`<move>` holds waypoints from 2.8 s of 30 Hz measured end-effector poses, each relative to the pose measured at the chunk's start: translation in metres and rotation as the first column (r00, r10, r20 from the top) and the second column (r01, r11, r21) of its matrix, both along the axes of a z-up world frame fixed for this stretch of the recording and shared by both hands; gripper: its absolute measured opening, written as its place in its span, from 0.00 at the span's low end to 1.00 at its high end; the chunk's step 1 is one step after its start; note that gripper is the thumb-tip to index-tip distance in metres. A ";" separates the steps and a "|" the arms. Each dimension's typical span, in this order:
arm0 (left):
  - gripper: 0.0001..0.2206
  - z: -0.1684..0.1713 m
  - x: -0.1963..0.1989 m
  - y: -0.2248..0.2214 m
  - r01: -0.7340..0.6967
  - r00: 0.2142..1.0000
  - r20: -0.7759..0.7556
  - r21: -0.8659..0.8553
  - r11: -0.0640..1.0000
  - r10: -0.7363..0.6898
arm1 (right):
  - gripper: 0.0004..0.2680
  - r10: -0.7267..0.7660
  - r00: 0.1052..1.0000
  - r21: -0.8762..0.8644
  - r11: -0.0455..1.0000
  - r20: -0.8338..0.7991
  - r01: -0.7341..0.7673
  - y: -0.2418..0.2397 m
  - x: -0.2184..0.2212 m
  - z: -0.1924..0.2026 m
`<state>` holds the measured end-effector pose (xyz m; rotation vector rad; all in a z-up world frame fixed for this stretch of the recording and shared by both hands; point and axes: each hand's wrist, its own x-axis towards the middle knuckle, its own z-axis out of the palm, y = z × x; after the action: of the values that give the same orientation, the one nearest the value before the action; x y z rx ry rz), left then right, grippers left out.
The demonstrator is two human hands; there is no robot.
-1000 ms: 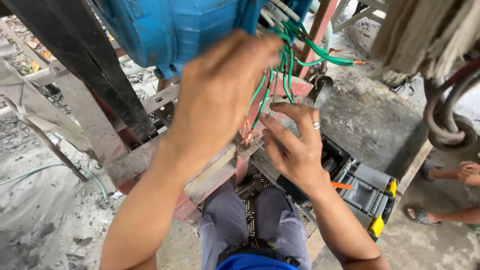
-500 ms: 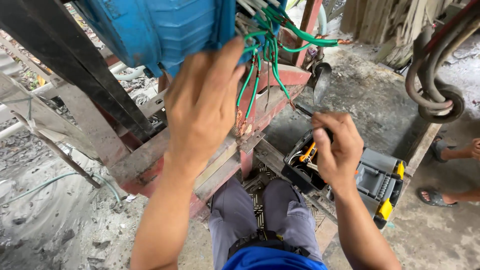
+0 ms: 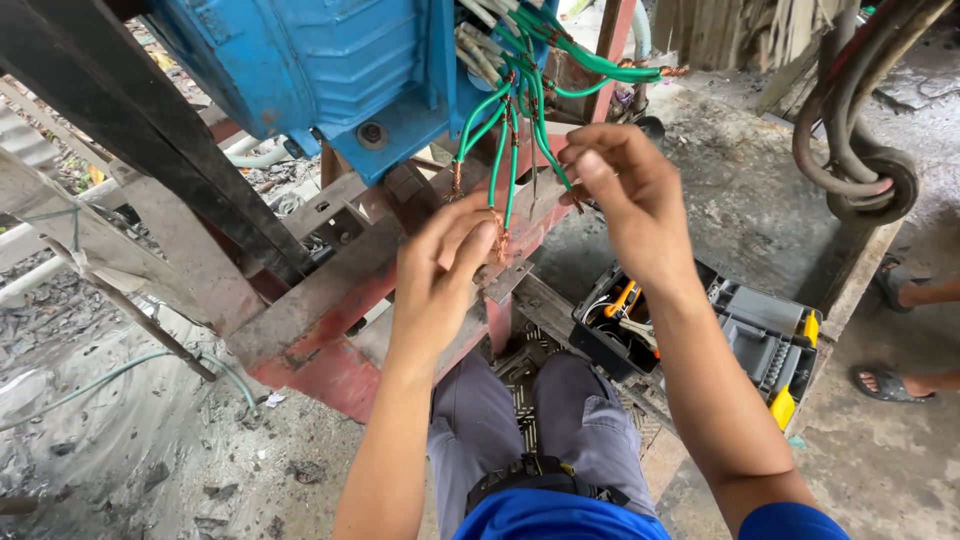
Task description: Stripping and organizing electrical wires for a motor connection
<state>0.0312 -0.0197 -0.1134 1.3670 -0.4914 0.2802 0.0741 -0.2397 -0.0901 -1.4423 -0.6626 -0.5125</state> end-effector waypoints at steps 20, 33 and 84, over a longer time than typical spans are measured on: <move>0.11 0.011 0.050 -0.022 -0.288 0.957 0.133 0.358 0.888 0.257 | 0.05 0.113 0.979 0.097 0.990 -0.169 -0.097 0.020 0.060 -0.095; 0.11 0.020 0.076 -0.015 0.183 0.983 -0.007 0.103 0.978 -0.184 | 0.09 -0.011 0.993 -0.144 0.990 -0.119 -0.007 0.030 0.008 -0.087; 0.14 0.007 0.071 -0.017 -0.116 0.978 0.196 0.195 0.974 0.077 | 0.08 0.329 0.944 -0.032 0.944 -0.015 -0.329 0.006 0.062 -0.044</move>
<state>0.1018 -0.0369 -0.1067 1.5767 -0.6247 0.4515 0.1358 -0.2338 -0.1341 -1.3298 -0.8886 -0.2326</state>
